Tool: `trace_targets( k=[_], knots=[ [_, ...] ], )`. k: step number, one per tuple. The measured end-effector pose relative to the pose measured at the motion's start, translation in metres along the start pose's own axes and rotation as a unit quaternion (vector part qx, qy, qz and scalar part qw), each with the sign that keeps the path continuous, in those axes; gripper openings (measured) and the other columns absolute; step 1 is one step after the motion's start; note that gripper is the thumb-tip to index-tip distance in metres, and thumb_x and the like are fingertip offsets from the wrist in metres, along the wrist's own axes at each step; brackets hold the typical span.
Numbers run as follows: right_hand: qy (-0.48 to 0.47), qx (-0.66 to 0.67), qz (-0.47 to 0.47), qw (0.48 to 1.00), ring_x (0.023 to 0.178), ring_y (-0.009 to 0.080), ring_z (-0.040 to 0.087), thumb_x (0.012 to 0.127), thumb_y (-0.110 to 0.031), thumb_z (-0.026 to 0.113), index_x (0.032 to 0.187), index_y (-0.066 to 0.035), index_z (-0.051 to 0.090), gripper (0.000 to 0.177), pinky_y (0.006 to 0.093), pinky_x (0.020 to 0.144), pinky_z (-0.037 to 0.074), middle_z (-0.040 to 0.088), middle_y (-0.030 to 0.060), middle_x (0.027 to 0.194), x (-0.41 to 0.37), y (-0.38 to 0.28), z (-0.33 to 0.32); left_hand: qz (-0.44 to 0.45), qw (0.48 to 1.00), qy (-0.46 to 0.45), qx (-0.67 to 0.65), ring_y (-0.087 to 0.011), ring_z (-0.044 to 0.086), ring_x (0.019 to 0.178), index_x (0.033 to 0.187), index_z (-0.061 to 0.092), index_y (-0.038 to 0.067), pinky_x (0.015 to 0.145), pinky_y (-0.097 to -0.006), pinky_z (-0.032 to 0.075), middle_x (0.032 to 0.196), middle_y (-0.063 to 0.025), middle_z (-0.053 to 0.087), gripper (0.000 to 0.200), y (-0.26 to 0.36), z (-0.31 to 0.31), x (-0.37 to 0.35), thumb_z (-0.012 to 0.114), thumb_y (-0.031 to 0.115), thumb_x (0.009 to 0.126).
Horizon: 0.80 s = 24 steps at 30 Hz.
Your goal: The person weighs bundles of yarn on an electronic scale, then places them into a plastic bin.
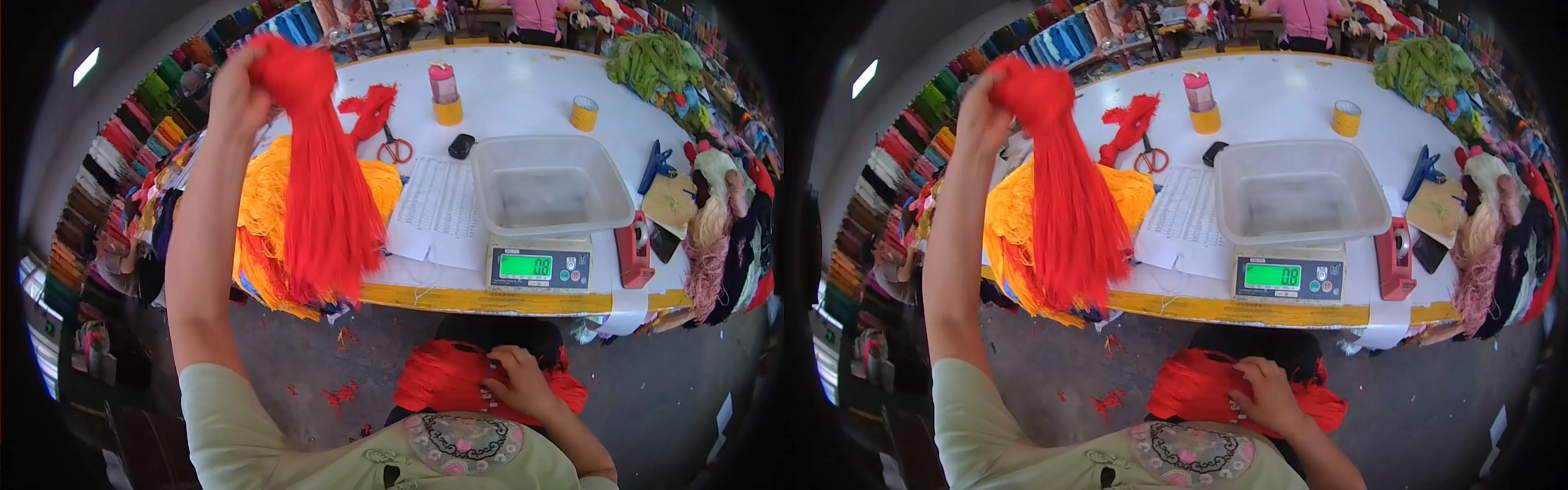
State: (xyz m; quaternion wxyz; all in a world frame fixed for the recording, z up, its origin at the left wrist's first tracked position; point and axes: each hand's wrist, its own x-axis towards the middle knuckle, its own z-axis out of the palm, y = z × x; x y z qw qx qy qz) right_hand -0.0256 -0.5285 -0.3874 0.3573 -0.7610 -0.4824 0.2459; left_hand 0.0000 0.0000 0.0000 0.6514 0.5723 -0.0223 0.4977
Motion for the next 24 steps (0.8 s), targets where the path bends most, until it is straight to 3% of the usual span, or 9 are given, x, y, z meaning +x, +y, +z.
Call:
trace_targets(
  k=[4,9,11,13,15,17,18,20,24],
  knots=[
    [0.015,-0.092,0.051,0.994,0.132,0.0316,0.041,0.074,-0.033,0.079,0.138,-0.007,0.046,0.076,0.0532,0.109,0.028,0.045,0.0142,0.141,-0.034,-0.002,-0.011,0.160,0.984,-0.044,0.060,-0.0243,0.067,0.098,0.111,0.063,0.002,0.088,-0.0360,0.054,0.105,-0.0124,0.069,0.026,-0.030,-0.010,0.063,0.063,-0.002,0.086],
    [0.003,-0.210,0.128,0.969,0.141,0.0296,0.033,0.067,-0.035,0.082,0.143,-0.007,0.040,0.091,0.0596,0.115,0.014,0.039,0.0134,0.149,-0.059,0.011,-0.014,-0.099,0.875,0.008,0.474,-0.0176,0.055,0.121,0.139,0.046,0.002,0.101,-0.0330,0.042,0.128,-0.0086,0.061,0.061,-0.088,0.004,-0.037,0.073,0.023,0.088],
    [0.022,-0.208,0.132,0.969,0.138,0.0300,0.037,0.067,-0.032,0.081,0.143,-0.007,0.040,0.089,0.0580,0.114,0.017,0.042,0.0134,0.146,-0.060,0.023,-0.002,-0.051,0.893,-0.188,0.405,-0.0164,0.055,0.120,0.137,0.048,0.000,0.099,-0.0300,0.043,0.122,-0.0081,0.063,0.056,-0.102,0.010,-0.115,0.068,0.026,0.092],
    [0.035,-0.209,0.120,0.970,0.133,0.0293,0.043,0.066,-0.028,0.080,0.141,-0.007,0.043,0.086,0.0563,0.113,0.021,0.048,0.0127,0.140,-0.060,0.035,0.008,-0.218,0.856,-0.329,0.334,-0.0164,0.062,0.110,0.121,0.062,0.001,0.092,-0.0294,0.048,0.117,-0.0093,0.066,0.033,-0.086,0.035,-0.225,0.061,0.022,0.095],
    [0.045,-0.214,0.093,0.971,0.125,0.0276,0.050,0.063,-0.024,0.079,0.136,-0.009,0.048,0.081,0.0544,0.111,0.027,0.056,0.0114,0.132,-0.052,0.050,0.011,-0.374,0.717,-0.555,0.192,-0.0199,0.064,0.110,0.115,0.065,0.001,0.079,-0.0323,0.055,0.112,-0.0124,0.069,0.032,-0.081,0.073,-0.325,0.070,0.017,0.088],
    [0.021,-0.214,0.100,0.972,0.116,0.0276,0.056,0.062,-0.021,0.077,0.129,-0.009,0.054,0.072,0.0501,0.105,0.034,0.061,0.0106,0.122,-0.043,0.060,0.009,-0.254,0.632,-0.710,0.181,-0.0330,0.054,0.127,0.131,0.055,0.000,0.101,-0.0387,0.047,0.136,-0.0207,0.055,0.056,-0.119,0.080,-0.409,0.073,0.026,0.086],
    [0.010,-0.213,0.103,0.972,0.111,0.0276,0.058,0.062,-0.020,0.076,0.126,-0.009,0.056,0.068,0.0479,0.102,0.038,0.064,0.0101,0.117,-0.039,0.065,0.009,-0.205,0.678,-0.674,0.210,-0.0346,0.038,0.140,0.144,0.041,0.000,0.113,-0.0459,0.033,0.147,-0.0223,0.043,0.083,-0.147,0.072,-0.463,0.079,0.035,0.079],
    [0.041,-0.230,0.087,0.969,0.107,0.0284,0.059,0.062,-0.020,0.075,0.122,-0.010,0.059,0.062,0.0455,0.098,0.041,0.065,0.0101,0.112,-0.032,0.079,0.016,-0.177,0.609,-0.642,0.430,-0.0334,0.023,0.147,0.150,0.027,0.000,0.117,-0.0503,0.024,0.155,-0.0234,0.029,0.113,-0.182,0.082,-0.519,0.085,0.047,0.066],
    [0.050,-0.219,0.100,0.969,0.107,0.0291,0.060,0.065,-0.021,0.074,0.119,-0.010,0.062,0.056,0.0445,0.095,0.043,0.065,0.0112,0.112,-0.029,0.081,0.014,-0.277,0.510,-0.669,0.464,-0.0372,0.051,0.126,0.141,0.039,-0.001,0.116,-0.0541,0.025,0.127,-0.0260,0.057,0.110,-0.233,0.091,-0.547,0.089,0.049,0.056]
  ],
)
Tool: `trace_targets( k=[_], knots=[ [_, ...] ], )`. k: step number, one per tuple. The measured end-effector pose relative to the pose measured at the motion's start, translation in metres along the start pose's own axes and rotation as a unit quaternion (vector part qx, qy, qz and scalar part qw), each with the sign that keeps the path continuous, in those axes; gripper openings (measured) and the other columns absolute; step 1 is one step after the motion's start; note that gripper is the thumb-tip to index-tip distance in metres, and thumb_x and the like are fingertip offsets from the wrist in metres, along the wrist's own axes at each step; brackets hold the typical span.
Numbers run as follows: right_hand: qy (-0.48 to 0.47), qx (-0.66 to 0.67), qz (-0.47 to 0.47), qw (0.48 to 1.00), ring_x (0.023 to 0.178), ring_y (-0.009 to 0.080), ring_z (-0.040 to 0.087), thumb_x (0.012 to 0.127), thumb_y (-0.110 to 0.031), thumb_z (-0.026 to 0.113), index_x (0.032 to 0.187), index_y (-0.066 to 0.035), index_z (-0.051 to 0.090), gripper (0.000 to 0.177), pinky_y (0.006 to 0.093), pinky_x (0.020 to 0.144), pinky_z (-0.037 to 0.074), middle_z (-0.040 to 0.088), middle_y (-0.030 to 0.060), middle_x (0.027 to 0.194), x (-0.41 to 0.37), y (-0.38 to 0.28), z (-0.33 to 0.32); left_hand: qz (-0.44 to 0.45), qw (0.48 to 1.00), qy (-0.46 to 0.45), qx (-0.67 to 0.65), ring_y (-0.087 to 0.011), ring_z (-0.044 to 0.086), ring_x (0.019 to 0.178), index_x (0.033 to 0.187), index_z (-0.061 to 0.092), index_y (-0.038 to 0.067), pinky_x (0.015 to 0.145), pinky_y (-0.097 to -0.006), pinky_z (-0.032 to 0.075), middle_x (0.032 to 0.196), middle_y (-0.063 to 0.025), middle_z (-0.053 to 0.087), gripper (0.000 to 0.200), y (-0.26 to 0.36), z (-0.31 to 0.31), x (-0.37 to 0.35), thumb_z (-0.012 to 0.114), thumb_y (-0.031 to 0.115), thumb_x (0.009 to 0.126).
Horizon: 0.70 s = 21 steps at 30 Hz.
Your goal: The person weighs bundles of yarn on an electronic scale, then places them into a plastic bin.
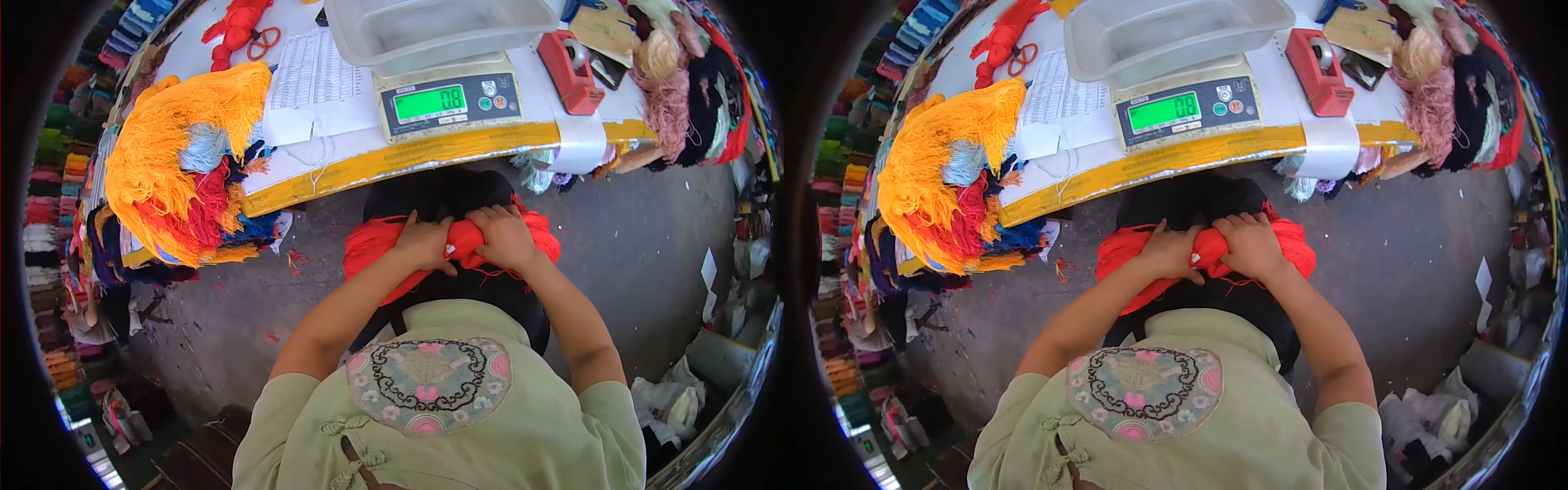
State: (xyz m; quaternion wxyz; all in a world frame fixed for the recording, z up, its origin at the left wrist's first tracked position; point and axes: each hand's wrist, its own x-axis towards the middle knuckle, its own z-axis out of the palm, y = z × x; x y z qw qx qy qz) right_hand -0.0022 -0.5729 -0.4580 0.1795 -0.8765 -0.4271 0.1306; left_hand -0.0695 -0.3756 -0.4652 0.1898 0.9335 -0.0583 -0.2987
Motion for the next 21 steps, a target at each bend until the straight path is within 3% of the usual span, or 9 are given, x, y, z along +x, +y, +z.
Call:
trace_targets(
  k=[1,2,5,7,9,14,16,18,21],
  knots=[
    [0.004,0.004,0.004,1.000,0.107,0.0292,0.060,0.065,-0.022,0.075,0.119,-0.010,0.062,0.056,0.0447,0.095,0.043,0.065,0.0114,0.112,-0.004,-0.001,0.001,-0.010,0.997,-0.071,-0.021,-0.0381,0.057,0.120,0.138,0.042,-0.001,0.116,-0.0539,0.025,0.120,-0.0256,0.063,0.106,0.002,-0.004,0.002,0.089,0.047,0.056],
    [0.030,-0.002,0.004,1.000,0.108,0.0297,0.059,0.065,-0.024,0.077,0.119,-0.010,0.062,0.057,0.0451,0.096,0.043,0.064,0.0115,0.113,-0.011,-0.002,0.000,0.031,1.000,-0.004,-0.004,-0.0398,0.065,0.103,0.127,0.052,0.003,0.110,-0.0494,0.036,0.102,-0.0210,0.070,0.089,-0.005,0.006,0.004,0.089,0.042,0.056],
    [0.085,-0.010,-0.007,0.996,0.110,0.0306,0.058,0.068,-0.031,0.080,0.120,-0.009,0.061,0.060,0.0457,0.097,0.041,0.064,0.0116,0.113,-0.034,-0.007,-0.009,0.047,0.993,-0.066,-0.083,-0.0371,0.066,0.101,0.119,0.059,0.006,0.095,-0.0432,0.049,0.103,-0.0191,0.070,0.073,-0.002,-0.007,-0.007,0.088,0.034,0.059],
    [0.096,-0.004,-0.030,0.995,0.109,0.0307,0.059,0.071,-0.039,0.079,0.122,-0.009,0.062,0.062,0.0450,0.098,0.040,0.063,0.0114,0.111,-0.045,-0.011,-0.016,0.085,0.989,-0.056,-0.105,-0.0351,0.068,0.096,0.114,0.063,0.006,0.087,-0.0408,0.052,0.100,-0.0175,0.071,0.063,-0.007,-0.008,-0.004,0.086,0.030,0.059],
    [0.053,0.037,0.008,0.998,0.112,0.0311,0.057,0.074,-0.036,0.079,0.121,-0.008,0.061,0.059,0.0450,0.101,0.039,0.062,0.0115,0.115,-0.050,-0.014,-0.026,0.119,0.979,-0.072,-0.147,-0.0283,0.070,0.086,0.106,0.066,0.005,0.079,-0.0366,0.054,0.095,-0.0139,0.072,0.050,-0.010,-0.010,0.002,0.082,0.020,0.061],
    [0.068,0.084,0.037,0.993,0.117,0.0320,0.054,0.077,-0.037,0.076,0.125,-0.006,0.057,0.060,0.0455,0.103,0.037,0.058,0.0132,0.122,-0.076,-0.017,-0.045,0.113,0.901,-0.242,-0.342,-0.0158,0.068,0.079,0.109,0.068,0.004,0.075,-0.0308,0.054,0.092,-0.0055,0.073,0.045,0.008,-0.020,0.004,0.079,0.009,0.066],
    [0.101,0.060,0.011,0.993,0.119,0.0332,0.051,0.078,-0.039,0.075,0.129,-0.006,0.054,0.065,0.0458,0.103,0.036,0.056,0.0145,0.126,-0.095,-0.021,-0.056,0.162,0.930,-0.241,-0.226,-0.0150,0.068,0.080,0.099,0.074,0.005,0.076,-0.0309,0.054,0.090,-0.0065,0.074,0.035,0.016,-0.009,0.007,0.082,0.015,0.066],
    [0.114,0.042,0.014,0.992,0.120,0.0348,0.050,0.078,-0.039,0.074,0.131,-0.006,0.053,0.066,0.0465,0.105,0.035,0.054,0.0149,0.129,-0.119,-0.023,-0.074,0.181,0.936,-0.260,-0.152,-0.0178,0.067,0.078,0.095,0.073,0.002,0.072,-0.0337,0.053,0.086,-0.0106,0.074,0.038,0.028,-0.005,0.003,0.084,0.023,0.065],
    [0.131,0.062,0.074,0.987,0.119,0.0361,0.050,0.079,-0.039,0.074,0.127,-0.006,0.055,0.062,0.0471,0.104,0.035,0.055,0.0151,0.128,-0.144,0.004,-0.087,0.190,0.947,-0.220,-0.135,-0.0294,0.069,0.080,0.094,0.072,0.004,0.073,-0.0399,0.053,0.084,-0.0177,0.072,0.041,0.058,-0.007,-0.009,0.084,0.028,0.063]
  ],
)
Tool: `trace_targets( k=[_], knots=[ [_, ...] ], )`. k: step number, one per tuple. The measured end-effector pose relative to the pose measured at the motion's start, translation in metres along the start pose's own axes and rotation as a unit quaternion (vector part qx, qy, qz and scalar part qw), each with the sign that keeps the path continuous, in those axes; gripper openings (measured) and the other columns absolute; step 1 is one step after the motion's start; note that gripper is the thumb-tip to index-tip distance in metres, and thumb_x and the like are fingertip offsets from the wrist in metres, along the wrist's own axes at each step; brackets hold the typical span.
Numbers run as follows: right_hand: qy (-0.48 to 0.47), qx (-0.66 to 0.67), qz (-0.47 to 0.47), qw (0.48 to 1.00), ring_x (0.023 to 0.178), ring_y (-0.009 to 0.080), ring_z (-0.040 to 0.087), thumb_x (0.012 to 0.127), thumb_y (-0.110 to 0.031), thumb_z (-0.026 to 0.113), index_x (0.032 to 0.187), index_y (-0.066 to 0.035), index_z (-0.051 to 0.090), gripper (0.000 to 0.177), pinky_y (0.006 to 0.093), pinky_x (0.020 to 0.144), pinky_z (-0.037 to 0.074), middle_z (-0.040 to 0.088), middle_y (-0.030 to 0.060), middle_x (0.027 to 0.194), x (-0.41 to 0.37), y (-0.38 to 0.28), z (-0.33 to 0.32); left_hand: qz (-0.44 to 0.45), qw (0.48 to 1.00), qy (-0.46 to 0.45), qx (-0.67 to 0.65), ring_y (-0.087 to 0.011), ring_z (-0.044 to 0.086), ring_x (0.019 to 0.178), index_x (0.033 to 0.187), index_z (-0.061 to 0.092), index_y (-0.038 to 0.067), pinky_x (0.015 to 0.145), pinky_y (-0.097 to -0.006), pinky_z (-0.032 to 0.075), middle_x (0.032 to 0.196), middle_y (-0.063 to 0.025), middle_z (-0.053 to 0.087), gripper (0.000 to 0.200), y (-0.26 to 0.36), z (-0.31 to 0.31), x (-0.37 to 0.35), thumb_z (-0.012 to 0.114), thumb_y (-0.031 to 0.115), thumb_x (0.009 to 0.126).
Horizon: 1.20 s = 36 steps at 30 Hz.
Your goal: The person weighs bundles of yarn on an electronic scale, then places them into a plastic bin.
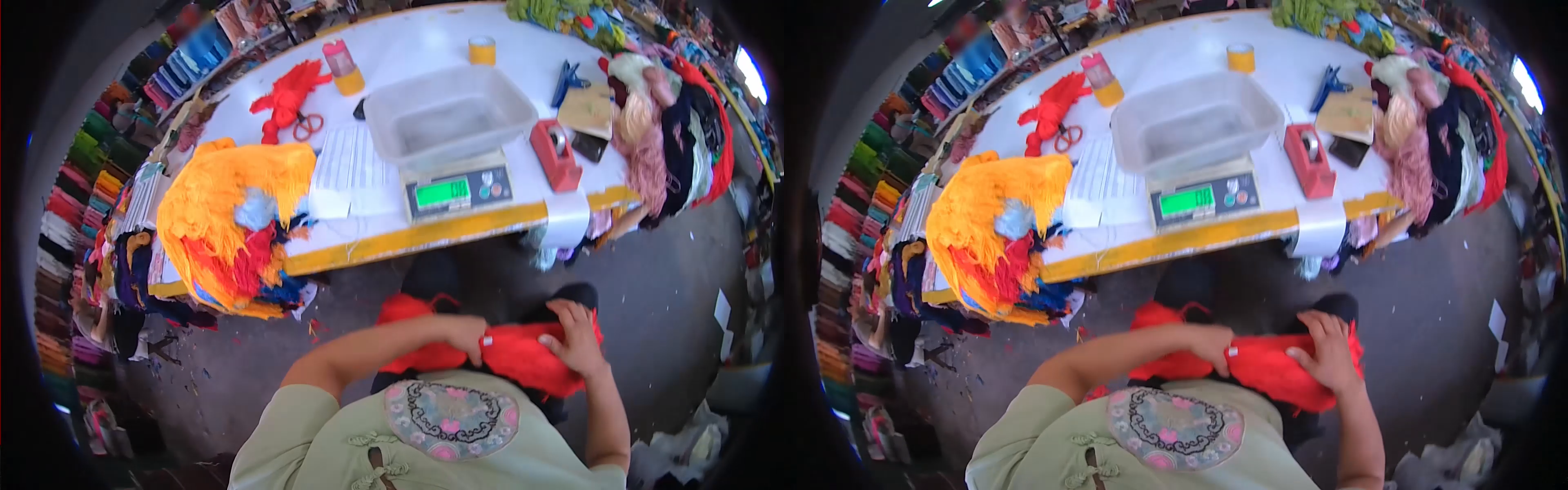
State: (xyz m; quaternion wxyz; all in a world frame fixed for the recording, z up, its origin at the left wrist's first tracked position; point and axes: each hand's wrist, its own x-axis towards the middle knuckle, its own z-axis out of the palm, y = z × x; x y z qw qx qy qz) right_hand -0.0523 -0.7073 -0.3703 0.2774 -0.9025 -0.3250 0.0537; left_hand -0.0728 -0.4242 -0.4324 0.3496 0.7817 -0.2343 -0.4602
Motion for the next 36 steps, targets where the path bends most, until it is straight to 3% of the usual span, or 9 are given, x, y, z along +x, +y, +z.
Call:
trace_targets(
  k=[4,7,13,18,22,27,29,31,36],
  knots=[
    [0.031,0.025,0.037,0.999,0.114,0.0358,0.055,0.084,-0.040,0.070,0.117,-0.005,0.061,0.048,0.0475,0.100,0.036,0.062,0.0148,0.116,-0.008,0.074,0.056,-0.094,0.985,0.126,0.077,-0.0389,0.068,0.090,0.106,0.068,0.008,0.077,-0.0488,0.054,0.095,-0.0218,0.070,0.043,-0.006,0.031,0.025,0.072,0.037,0.074],
    [-0.048,0.049,0.079,0.995,0.109,0.0313,0.060,0.090,-0.043,0.063,0.113,-0.007,0.065,0.043,0.0471,0.098,0.037,0.066,0.0128,0.109,0.008,0.103,0.079,-0.111,0.990,0.066,0.064,-0.0396,0.067,0.097,0.127,0.059,0.013,0.082,-0.0514,0.053,0.105,-0.0218,0.069,0.052,0.003,0.018,0.033,0.063,0.041,0.083],
    [-0.133,0.102,0.130,0.977,0.109,0.0300,0.060,0.091,-0.040,0.059,0.114,-0.008,0.064,0.039,0.0437,0.096,0.038,0.065,0.0109,0.113,0.041,0.148,0.047,-0.109,0.994,-0.012,0.024,-0.0405,0.066,0.099,0.126,0.058,0.012,0.085,-0.0518,0.052,0.107,-0.0231,0.068,0.054,0.039,-0.065,0.061,0.062,0.045,0.083],
    [-0.018,0.146,0.210,0.967,0.104,0.0320,0.062,0.090,-0.034,0.061,0.110,-0.009,0.065,0.032,0.0454,0.087,0.046,0.066,0.0127,0.107,0.015,0.165,0.024,-0.136,0.988,-0.062,0.027,-0.0412,0.065,0.101,0.126,0.057,0.012,0.087,-0.0521,0.051,0.109,-0.0243,0.067,0.056,0.107,-0.103,0.083,0.061,0.048,0.083],
    [0.110,0.138,0.332,0.927,0.099,0.0331,0.062,0.088,-0.028,0.064,0.108,-0.008,0.064,0.029,0.0457,0.084,0.048,0.066,0.0140,0.103,-0.043,0.133,-0.062,-0.134,0.986,-0.090,0.045,-0.0418,0.064,0.103,0.126,0.056,0.011,0.088,-0.0524,0.050,0.110,-0.0252,0.066,0.058,0.185,-0.119,0.109,0.060,0.050,0.084],
    [0.183,0.198,0.427,0.863,0.100,0.0325,0.064,0.089,-0.021,0.067,0.112,-0.004,0.061,0.029,0.0419,0.087,0.050,0.066,0.0155,0.103,-0.120,0.145,-0.208,-0.085,0.989,-0.074,0.094,-0.0425,0.064,0.105,0.126,0.055,0.011,0.090,-0.0527,0.049,0.112,-0.0263,0.065,0.060,0.294,-0.124,0.172,0.059,0.053,0.084],
    [0.212,0.149,0.376,0.890,0.103,0.0342,0.062,0.091,-0.023,0.065,0.115,-0.005,0.061,0.030,0.0429,0.090,0.049,0.065,0.0154,0.109,-0.142,0.176,-0.269,-0.080,0.987,-0.069,0.121,-0.0428,0.065,0.102,0.117,0.056,0.007,0.086,-0.0529,0.051,0.107,-0.0263,0.067,0.057,0.329,-0.122,0.221,0.065,0.051,0.081],
    [0.226,0.240,0.389,0.860,0.118,0.0307,0.058,0.098,-0.029,0.057,0.125,-0.004,0.058,0.037,0.0392,0.101,0.045,0.062,0.0165,0.122,-0.141,0.198,-0.343,0.004,0.980,-0.036,0.197,-0.0438,0.067,0.091,0.109,0.055,0.005,0.078,-0.0541,0.053,0.096,-0.0249,0.069,0.056,0.436,-0.157,0.226,0.071,0.048,0.076],
    [0.126,0.362,0.264,0.885,0.125,0.0252,0.052,0.103,-0.031,0.047,0.132,-0.001,0.056,0.042,0.0349,0.107,0.038,0.058,0.0155,0.132,-0.068,0.245,-0.496,0.160,0.979,0.013,0.126,-0.0441,0.066,0.085,0.102,0.045,0.002,0.073,-0.0545,0.051,0.085,-0.0276,0.066,0.048,0.577,-0.193,0.253,0.073,0.029,0.075]
  ],
)
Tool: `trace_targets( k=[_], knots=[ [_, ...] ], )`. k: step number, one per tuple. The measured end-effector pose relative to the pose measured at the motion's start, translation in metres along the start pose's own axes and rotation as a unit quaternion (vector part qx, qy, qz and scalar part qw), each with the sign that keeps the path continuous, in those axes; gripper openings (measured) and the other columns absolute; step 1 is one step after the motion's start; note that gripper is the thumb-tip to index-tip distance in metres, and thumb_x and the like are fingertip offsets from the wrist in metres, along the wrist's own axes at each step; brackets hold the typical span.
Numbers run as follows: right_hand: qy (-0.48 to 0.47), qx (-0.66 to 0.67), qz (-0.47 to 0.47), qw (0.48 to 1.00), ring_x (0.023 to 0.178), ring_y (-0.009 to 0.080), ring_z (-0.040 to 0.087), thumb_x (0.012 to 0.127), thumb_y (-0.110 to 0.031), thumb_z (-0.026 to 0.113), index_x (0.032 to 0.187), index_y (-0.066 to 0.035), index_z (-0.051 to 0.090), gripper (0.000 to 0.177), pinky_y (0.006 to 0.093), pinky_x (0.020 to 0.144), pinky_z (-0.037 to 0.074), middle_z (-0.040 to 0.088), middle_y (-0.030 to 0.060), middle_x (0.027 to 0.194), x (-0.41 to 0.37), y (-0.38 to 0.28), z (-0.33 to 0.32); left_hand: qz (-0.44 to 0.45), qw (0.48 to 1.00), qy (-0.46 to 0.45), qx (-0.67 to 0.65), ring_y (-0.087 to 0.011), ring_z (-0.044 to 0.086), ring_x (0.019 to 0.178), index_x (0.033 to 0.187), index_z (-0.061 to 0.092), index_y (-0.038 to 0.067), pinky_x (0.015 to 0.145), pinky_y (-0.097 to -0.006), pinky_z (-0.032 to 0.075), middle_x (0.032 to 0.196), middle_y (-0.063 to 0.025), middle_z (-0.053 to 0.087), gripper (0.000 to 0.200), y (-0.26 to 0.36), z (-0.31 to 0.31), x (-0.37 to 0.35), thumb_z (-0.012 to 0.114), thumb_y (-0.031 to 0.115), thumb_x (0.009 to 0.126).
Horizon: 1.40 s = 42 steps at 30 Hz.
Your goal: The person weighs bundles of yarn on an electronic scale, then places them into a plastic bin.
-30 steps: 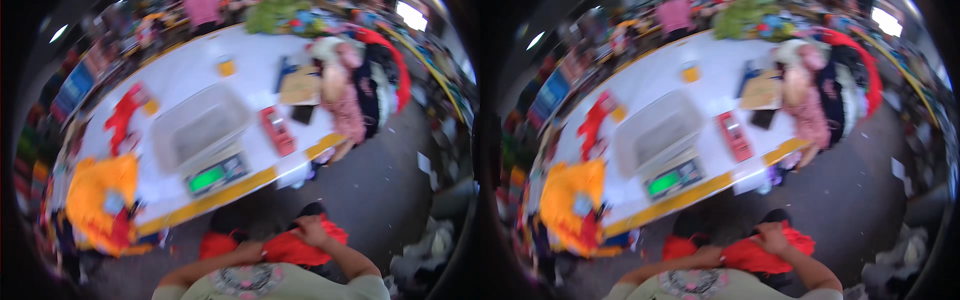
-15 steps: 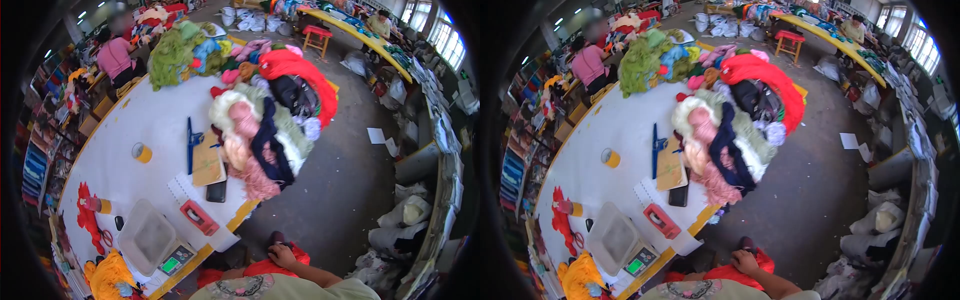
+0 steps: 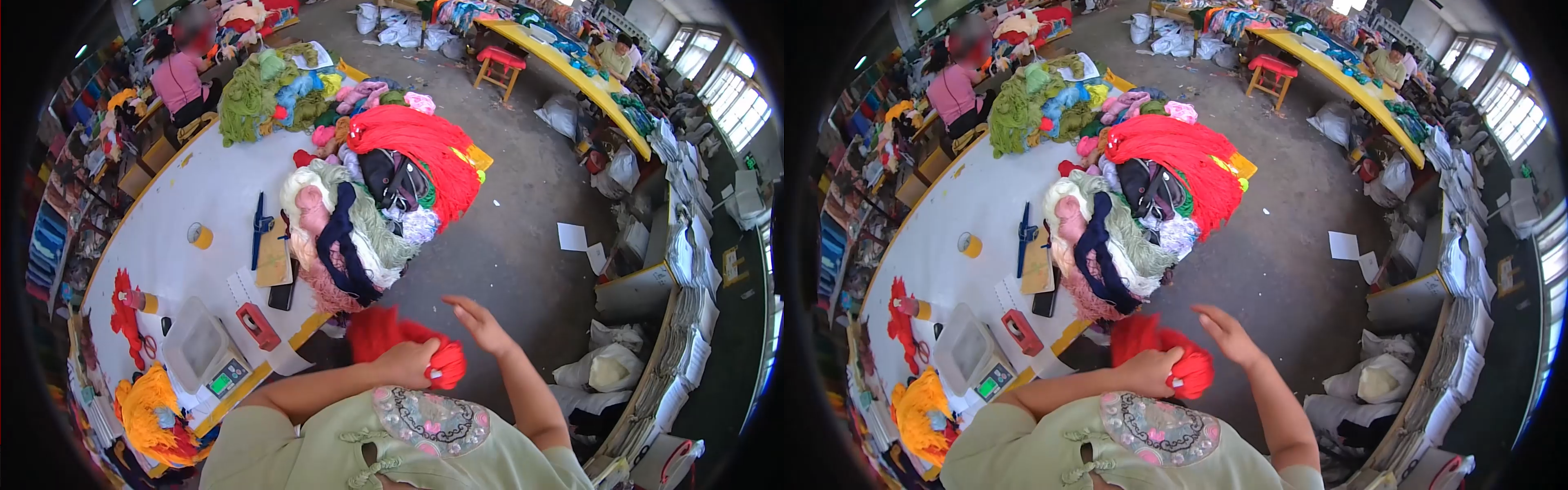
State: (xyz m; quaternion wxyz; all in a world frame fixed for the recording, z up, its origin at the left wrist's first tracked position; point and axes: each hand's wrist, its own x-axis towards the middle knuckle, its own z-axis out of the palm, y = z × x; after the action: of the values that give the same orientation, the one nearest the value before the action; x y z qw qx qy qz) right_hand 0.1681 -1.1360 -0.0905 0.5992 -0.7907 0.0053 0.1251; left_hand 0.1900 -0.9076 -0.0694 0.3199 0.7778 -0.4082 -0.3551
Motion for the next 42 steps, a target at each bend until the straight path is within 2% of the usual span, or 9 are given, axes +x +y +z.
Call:
trace_targets(
  k=[8,12,16,22,25,32,37,39,42],
  knots=[
    [-0.352,0.114,-0.173,0.913,0.127,0.0234,0.050,0.102,-0.029,0.050,0.134,-0.001,0.053,0.043,0.0364,0.110,0.036,0.055,0.0130,0.137,0.149,-0.122,-0.050,0.214,0.971,0.102,-0.038,-0.0346,0.068,0.094,0.132,0.043,-0.005,0.081,-0.0397,0.053,0.104,-0.0242,0.066,0.083,0.103,-0.164,0.073,0.084,0.022,0.066],
    [-0.384,0.222,-0.092,0.891,0.128,0.0234,0.049,0.101,-0.029,0.051,0.136,-0.001,0.050,0.044,0.0369,0.110,0.035,0.054,0.0129,0.138,0.166,-0.103,-0.087,0.228,0.948,0.084,-0.207,-0.0353,0.068,0.096,0.125,0.049,-0.005,0.083,-0.0380,0.052,0.101,-0.0231,0.067,0.070,0.103,-0.254,0.091,0.080,0.015,0.065],
    [-0.340,0.314,0.013,0.886,0.129,0.0235,0.048,0.101,-0.028,0.053,0.138,-0.001,0.048,0.046,0.0373,0.111,0.035,0.053,0.0127,0.140,0.163,-0.061,-0.134,0.202,0.941,0.140,-0.233,-0.0204,0.064,0.107,0.133,0.047,-0.002,0.093,-0.0338,0.049,0.117,-0.0150,0.065,0.085,0.084,-0.323,0.096,0.086,0.012,0.058],
    [-0.291,0.395,0.105,0.865,0.130,0.0237,0.047,0.100,-0.027,0.055,0.141,-0.002,0.044,0.050,0.0379,0.112,0.034,0.051,0.0125,0.141,0.201,-0.023,-0.191,0.162,0.941,0.272,-0.122,-0.0187,0.061,0.113,0.139,0.045,-0.002,0.098,-0.0339,0.047,0.131,-0.0107,0.059,0.090,0.025,-0.383,0.146,0.084,0.003,0.058],
    [-0.292,0.420,0.135,0.848,0.131,0.0237,0.047,0.099,-0.027,0.056,0.143,-0.002,0.042,0.053,0.0382,0.113,0.034,0.050,0.0124,0.142,0.243,-0.005,-0.222,0.009,0.848,0.337,-0.408,-0.0186,0.061,0.114,0.138,0.048,-0.001,0.098,-0.0353,0.048,0.129,-0.0103,0.060,0.083,-0.021,-0.428,0.191,0.078,-0.002,0.061],
    [-0.348,0.458,0.181,0.798,0.133,0.0239,0.046,0.098,-0.026,0.058,0.147,-0.003,0.037,0.059,0.0389,0.114,0.033,0.048,0.0121,0.145,0.405,0.024,-0.249,-0.070,0.849,0.267,-0.451,-0.0206,0.064,0.107,0.126,0.058,-0.003,0.094,-0.0348,0.051,0.118,-0.0109,0.067,0.050,-0.139,-0.571,0.298,0.066,-0.002,0.076],
    [-0.350,0.504,0.238,0.753,0.132,0.0237,0.046,0.098,-0.025,0.058,0.147,-0.002,0.037,0.058,0.0386,0.114,0.034,0.048,0.0120,0.144,0.497,0.063,-0.198,-0.268,0.800,0.291,-0.451,-0.0192,0.062,0.110,0.131,0.054,0.004,0.095,-0.0352,0.049,0.124,-0.0072,0.063,0.051,-0.330,-0.519,0.355,0.070,0.008,0.082],
    [-0.335,0.520,0.264,0.740,0.132,0.0236,0.047,0.098,-0.024,0.058,0.147,-0.002,0.037,0.058,0.0385,0.113,0.034,0.048,0.0120,0.144,0.515,0.081,-0.187,-0.246,0.757,0.375,-0.474,-0.0192,0.061,0.111,0.134,0.052,0.006,0.095,-0.0350,0.049,0.125,-0.0067,0.062,0.055,-0.387,-0.477,0.358,0.070,0.009,0.082],
    [-0.306,0.539,0.297,0.726,0.131,0.0235,0.047,0.098,-0.023,0.058,0.147,-0.002,0.037,0.057,0.0382,0.113,0.035,0.048,0.0120,0.144,0.525,0.103,-0.180,-0.237,0.743,0.424,-0.460,-0.0189,0.060,0.110,0.141,0.046,0.008,0.093,-0.0349,0.050,0.124,-0.0064,0.061,0.066,-0.386,-0.461,0.355,0.073,0.010,0.081]
  ],
)
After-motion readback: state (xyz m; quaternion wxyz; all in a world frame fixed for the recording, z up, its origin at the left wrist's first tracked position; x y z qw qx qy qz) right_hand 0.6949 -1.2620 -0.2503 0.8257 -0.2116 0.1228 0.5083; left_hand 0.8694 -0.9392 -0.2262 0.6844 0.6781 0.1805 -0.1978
